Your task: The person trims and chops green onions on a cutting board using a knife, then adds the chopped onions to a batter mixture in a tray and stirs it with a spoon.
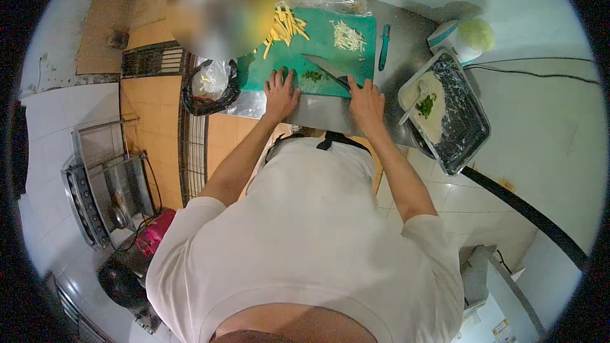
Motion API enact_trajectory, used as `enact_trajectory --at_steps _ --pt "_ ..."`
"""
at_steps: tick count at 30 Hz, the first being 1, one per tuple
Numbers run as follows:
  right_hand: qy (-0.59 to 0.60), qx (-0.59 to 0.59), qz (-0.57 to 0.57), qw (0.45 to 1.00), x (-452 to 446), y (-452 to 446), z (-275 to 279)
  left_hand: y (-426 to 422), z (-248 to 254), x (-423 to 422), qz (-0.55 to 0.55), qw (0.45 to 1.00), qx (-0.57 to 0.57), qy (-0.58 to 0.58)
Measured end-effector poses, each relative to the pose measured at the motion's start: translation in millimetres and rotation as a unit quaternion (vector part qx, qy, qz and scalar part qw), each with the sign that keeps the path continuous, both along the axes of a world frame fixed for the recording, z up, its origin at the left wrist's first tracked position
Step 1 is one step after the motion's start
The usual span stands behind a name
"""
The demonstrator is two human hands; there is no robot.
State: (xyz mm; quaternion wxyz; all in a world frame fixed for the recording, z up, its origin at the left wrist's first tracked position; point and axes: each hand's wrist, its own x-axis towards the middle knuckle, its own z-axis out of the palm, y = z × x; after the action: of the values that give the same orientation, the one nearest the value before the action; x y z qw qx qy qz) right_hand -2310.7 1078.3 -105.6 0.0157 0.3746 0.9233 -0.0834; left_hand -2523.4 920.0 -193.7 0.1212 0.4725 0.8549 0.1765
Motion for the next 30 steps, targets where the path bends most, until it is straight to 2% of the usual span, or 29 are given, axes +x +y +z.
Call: enact_trajectory --at_steps 3,6,12,15,18,21,23,27,30 --pt "-0.080 -0.043 -0.013 0.996 -8 -1 36 -8 4 1 -0.006 1.000 -0.008 -0.005" --pt "-0.110 -0.052 0.027 0.992 0 2 65 -16 7 7 0.000 1.000 -0.010 -0.013" --pt "-0.046 -0.005 0.026 0.999 -11 11 47 -15 7 13 0.019 1.000 -0.010 -0.022" --pt "-0.055 -0.001 0.046 0.997 -8 14 51 -12 9 13 0.031 0.999 -0.014 -0.024" --pt "-0.064 -0.014 0.058 0.996 -3 17 64 -11 7 14 0.039 0.998 -0.004 -0.041" --pt "-0.011 -0.018 0.044 0.999 -10 21 61 -9 4 11 0.025 0.998 0.014 -0.056" --pt "-0.028 -0.019 0.046 0.998 -11 24 46 -9 3 10 0.022 0.998 0.017 -0.060" --pt "-0.081 -0.046 0.069 0.993 -3 25 57 0 18 6 0.030 0.998 0.010 -0.056" --pt "-0.050 -0.098 0.019 0.994 5 18 69 7 19 2 -0.008 0.998 0.023 -0.058"
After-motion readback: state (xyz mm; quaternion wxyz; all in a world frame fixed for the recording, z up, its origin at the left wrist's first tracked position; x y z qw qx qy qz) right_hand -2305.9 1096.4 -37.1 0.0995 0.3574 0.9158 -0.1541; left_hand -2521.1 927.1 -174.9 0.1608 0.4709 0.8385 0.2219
